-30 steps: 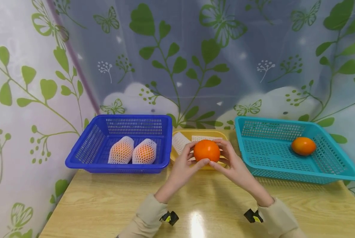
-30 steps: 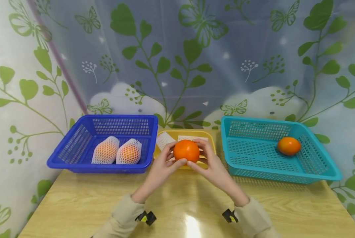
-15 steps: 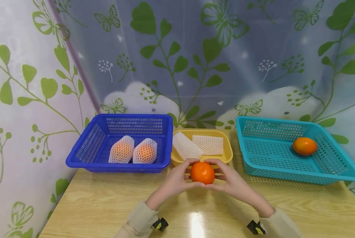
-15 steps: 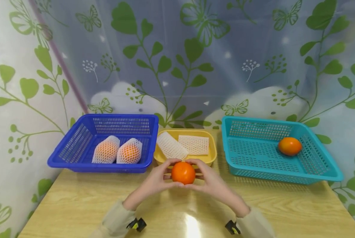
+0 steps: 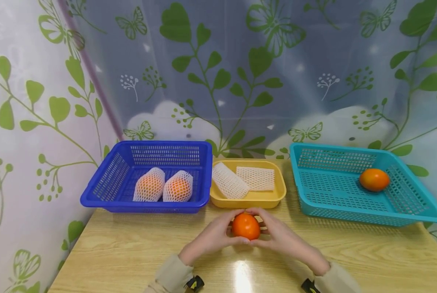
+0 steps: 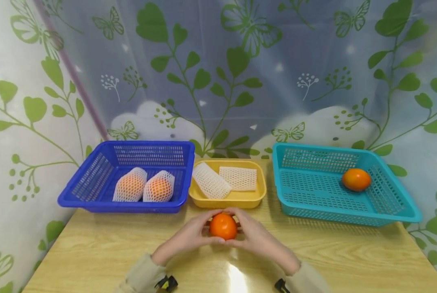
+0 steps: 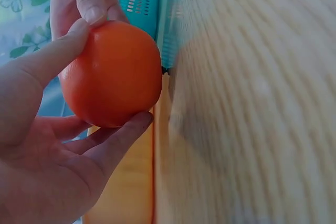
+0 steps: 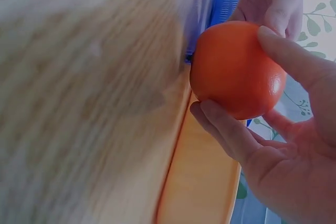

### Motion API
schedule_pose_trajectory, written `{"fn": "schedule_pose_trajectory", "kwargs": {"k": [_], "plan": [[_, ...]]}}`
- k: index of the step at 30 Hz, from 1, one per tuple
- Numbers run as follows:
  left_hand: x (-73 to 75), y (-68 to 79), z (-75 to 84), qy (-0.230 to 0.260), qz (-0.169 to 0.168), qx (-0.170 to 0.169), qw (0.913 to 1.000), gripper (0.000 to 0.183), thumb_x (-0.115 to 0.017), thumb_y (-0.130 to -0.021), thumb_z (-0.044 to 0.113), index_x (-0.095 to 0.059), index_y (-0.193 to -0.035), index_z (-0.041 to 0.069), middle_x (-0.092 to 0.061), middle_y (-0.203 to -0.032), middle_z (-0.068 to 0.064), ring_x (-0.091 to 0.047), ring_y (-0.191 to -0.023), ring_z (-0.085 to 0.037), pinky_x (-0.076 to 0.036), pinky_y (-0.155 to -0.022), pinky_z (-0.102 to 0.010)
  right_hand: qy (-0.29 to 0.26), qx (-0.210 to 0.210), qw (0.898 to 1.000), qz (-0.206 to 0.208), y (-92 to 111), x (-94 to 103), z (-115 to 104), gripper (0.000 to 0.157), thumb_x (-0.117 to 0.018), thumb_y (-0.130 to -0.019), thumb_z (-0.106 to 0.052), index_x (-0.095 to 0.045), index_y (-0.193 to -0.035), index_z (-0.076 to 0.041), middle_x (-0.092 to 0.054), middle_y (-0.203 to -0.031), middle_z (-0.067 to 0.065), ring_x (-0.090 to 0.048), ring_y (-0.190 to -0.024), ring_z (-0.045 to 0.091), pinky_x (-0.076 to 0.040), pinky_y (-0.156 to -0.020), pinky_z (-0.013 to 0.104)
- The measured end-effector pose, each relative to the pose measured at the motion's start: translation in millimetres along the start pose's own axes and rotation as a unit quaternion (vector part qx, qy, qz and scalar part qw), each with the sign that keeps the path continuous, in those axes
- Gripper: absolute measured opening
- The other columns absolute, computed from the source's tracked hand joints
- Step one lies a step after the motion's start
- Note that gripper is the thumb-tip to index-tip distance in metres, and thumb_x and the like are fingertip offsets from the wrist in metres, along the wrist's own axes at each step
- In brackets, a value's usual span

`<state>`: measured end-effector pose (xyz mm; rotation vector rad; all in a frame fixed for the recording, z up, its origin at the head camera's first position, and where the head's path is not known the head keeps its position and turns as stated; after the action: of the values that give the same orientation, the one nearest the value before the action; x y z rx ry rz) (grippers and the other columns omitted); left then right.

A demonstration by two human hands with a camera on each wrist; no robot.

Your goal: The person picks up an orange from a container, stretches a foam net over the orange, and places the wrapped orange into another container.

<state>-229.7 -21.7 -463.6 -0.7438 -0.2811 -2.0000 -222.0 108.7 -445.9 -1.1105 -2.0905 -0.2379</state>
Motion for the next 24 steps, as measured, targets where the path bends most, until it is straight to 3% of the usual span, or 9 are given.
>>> {"fn": "schedule_pose_trajectory", "kwargs": {"k": [5,9,14,17,20,24], "plan": [[-1.6,1.1,-0.8,-0.023,-0.014,0.005,0.9996,0.084,-0.078,-0.088,0.045,-0.042,-0.153,0.007,-0.056,-0.145,-0.01,-0.06,-0.122,-0.022,-0.051,-0.102,-0.038,-0.014,-0.008,1.0,-0.01,0.8,-1.0,0.8,0.067,-0.079,-0.089,-0.034,-0.045,-0.142,-0.009,-0.053,-0.141,0.015,-0.064,-0.114,0.032,-0.059,-0.088,0.031],[-3.7,0.1,-3.1,-0.025,-0.022,0.004,0.9994,0.084,-0.077,-0.088,0.046,-0.042,-0.153,0.007,-0.058,-0.143,-0.01,-0.062,-0.115,-0.017,-0.052,-0.097,-0.032,0.018,0.007,1.0,-0.017,-0.1,7.3,-3.6,0.062,-0.074,-0.093,-0.037,-0.049,-0.142,-0.01,-0.056,-0.138,0.013,-0.065,-0.114,0.03,-0.059,-0.09,0.04],[-3.7,0.0,-4.4,-0.029,-0.028,0.01,0.9991,0.083,-0.077,-0.089,0.044,-0.041,-0.153,0.004,-0.059,-0.14,-0.013,-0.063,-0.109,-0.016,-0.053,-0.092,-0.029,0.073,0.015,0.996,0.047,-12.3,36.9,-13.1,0.045,-0.069,-0.098,-0.029,-0.057,-0.138,-0.011,-0.06,-0.136,0.008,-0.066,-0.113,0.033,-0.057,-0.091,0.05],[-3.5,0.2,-3.6,-0.037,-0.031,0.01,0.9988,0.083,-0.076,-0.09,0.044,-0.039,-0.153,0.003,-0.057,-0.142,-0.015,-0.062,-0.112,-0.018,-0.052,-0.094,-0.032,0.136,0.023,0.983,0.121,-28.7,54.7,-13.2,0.037,-0.069,-0.098,-0.02,-0.062,-0.133,-0.01,-0.063,-0.13,0.009,-0.067,-0.108,0.034,-0.058,-0.086,0.051],[-5.1,0.1,-2.8,-0.04,-0.036,0.008,0.9985,0.083,-0.076,-0.09,0.044,-0.04,-0.154,0.004,-0.055,-0.145,-0.014,-0.06,-0.116,-0.019,-0.052,-0.097,-0.034,0.201,0.022,0.962,0.182,-45.6,67.9,-5.0,0.033,-0.07,-0.097,-0.012,-0.064,-0.129,-0.005,-0.063,-0.125,0.015,-0.067,-0.101,0.035,-0.059,-0.075,0.049],[-9.1,0.5,-2.9,-0.027,-0.049,0.006,0.9984,0.083,-0.077,-0.09,0.042,-0.04,-0.153,0.004,-0.054,-0.146,-0.014,-0.06,-0.117,-0.017,-0.052,-0.096,-0.029,0.251,0.005,0.945,0.212,-64.4,75.9,13.9,0.032,-0.068,-0.096,-0.005,-0.064,-0.127,0.002,-0.063,-0.124,0.022,-0.066,-0.099,0.037,-0.058,-0.07,0.049]]}}
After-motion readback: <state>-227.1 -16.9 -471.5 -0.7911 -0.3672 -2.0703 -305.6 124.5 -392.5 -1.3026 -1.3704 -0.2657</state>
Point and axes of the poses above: each hand's wrist, its own y-axis away from the middle knuckle, its own x-axis out of the back of the hand, z = x × y, the point moved 9 cm from there along -y, towards the middle knuckle
